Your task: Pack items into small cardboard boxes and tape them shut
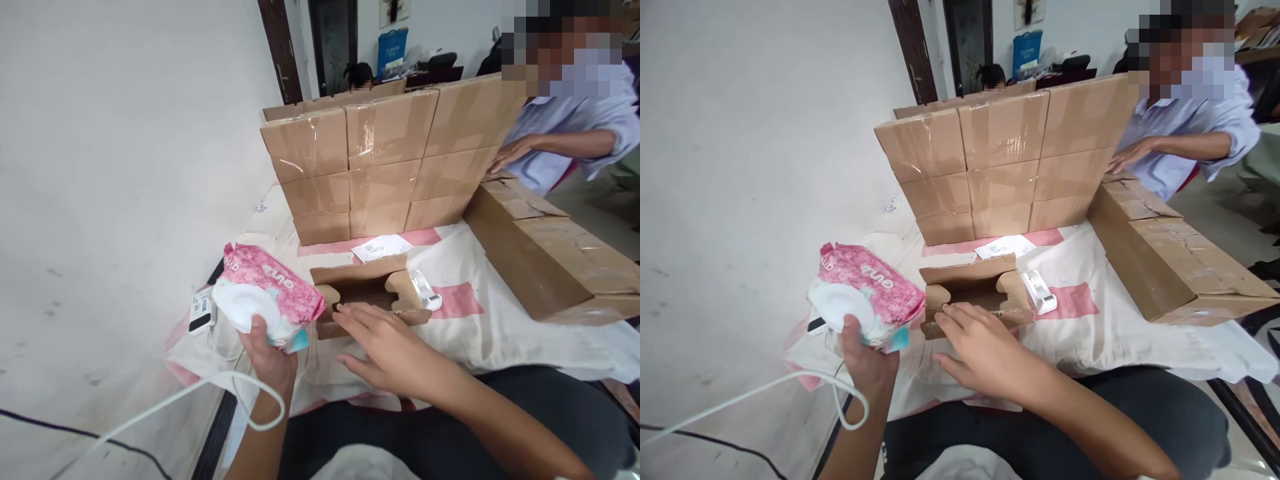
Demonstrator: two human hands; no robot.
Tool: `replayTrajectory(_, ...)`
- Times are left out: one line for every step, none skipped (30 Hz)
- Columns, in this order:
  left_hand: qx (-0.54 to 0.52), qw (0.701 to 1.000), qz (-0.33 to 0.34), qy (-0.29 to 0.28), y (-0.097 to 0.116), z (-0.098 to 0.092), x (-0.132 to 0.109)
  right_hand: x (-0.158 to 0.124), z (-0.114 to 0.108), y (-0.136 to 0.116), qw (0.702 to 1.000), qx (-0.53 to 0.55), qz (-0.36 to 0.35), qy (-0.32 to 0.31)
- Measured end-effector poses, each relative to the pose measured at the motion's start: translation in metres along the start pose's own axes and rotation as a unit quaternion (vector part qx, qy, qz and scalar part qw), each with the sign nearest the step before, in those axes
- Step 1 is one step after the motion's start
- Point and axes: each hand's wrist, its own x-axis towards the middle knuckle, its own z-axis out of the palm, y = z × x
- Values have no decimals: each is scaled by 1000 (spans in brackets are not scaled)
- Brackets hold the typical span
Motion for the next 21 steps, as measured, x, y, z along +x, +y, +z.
replayTrajectory(16,1000,11,-14,1,7,-3,-3,2,1,1000,5,-11,11)
replayTrajectory(29,999,25,-33,2,13,-6,-5,5,3,1000,-1,-23,17)
replayTrajectory(38,997,38,-54,2,20,-8,-6,8,4,999,-20,-35,20)
replayTrajectory(42,995,48,-74,1,26,-9,-7,11,5,998,-48,-47,20)
replayTrajectory(42,994,53,-91,0,32,-9,-8,13,6,995,-79,-59,22)
replayTrajectory(40,992,51,-104,-2,37,-8,-9,16,7,991,-108,-69,24)
replayTrajectory(38,992,43,-116,-5,42,-5,-11,18,6,988,-129,-80,30)
replayTrajectory(35,990,33,-130,-8,45,-2,-13,21,6,985,-141,-92,40)
replayTrajectory(32,989,22,-143,-11,48,3,-16,23,5,982,-143,-108,51)
replayTrajectory(29,987,12,-155,-15,50,8,-19,25,3,980,-141,-124,60)
replayTrajectory(30,986,4,-164,-19,52,14,-23,27,1,980,-135,-135,61)
replayTrajectory(32,985,-4,-169,-24,54,19,-27,29,-2,981,-124,-140,53)
replayTrajectory(35,984,-9,-172,-28,56,24,-32,32,-4,984,-110,-137,36)
replayTrajectory(38,984,-13,-171,-32,57,28,-37,34,-6,987,-95,-125,16)
replayTrajectory(41,985,-18,-169,-36,59,30,-41,35,-8,991,-81,-109,-2)
replayTrajectory(42,985,-24,-167,-39,60,32,-44,36,-8,993,-68,-92,-13)
replayTrajectory(41,985,-29,-166,-41,62,32,-46,35,-8,996,-52,-77,-16)
replayTrajectory(39,985,-33,-165,-43,62,31,-48,34,-6,998,-33,-61,-10)
replayTrajectory(37,985,-36,-165,-44,63,30,-48,31,-4,999,-8,-44,1)
replayTrajectory(36,985,-37,-166,-44,62,29,-48,27,-1,999,25,-25,16)
replayTrajectory(37,985,-35,-167,-43,61,28,-47,22,3,997,66,-3,36)
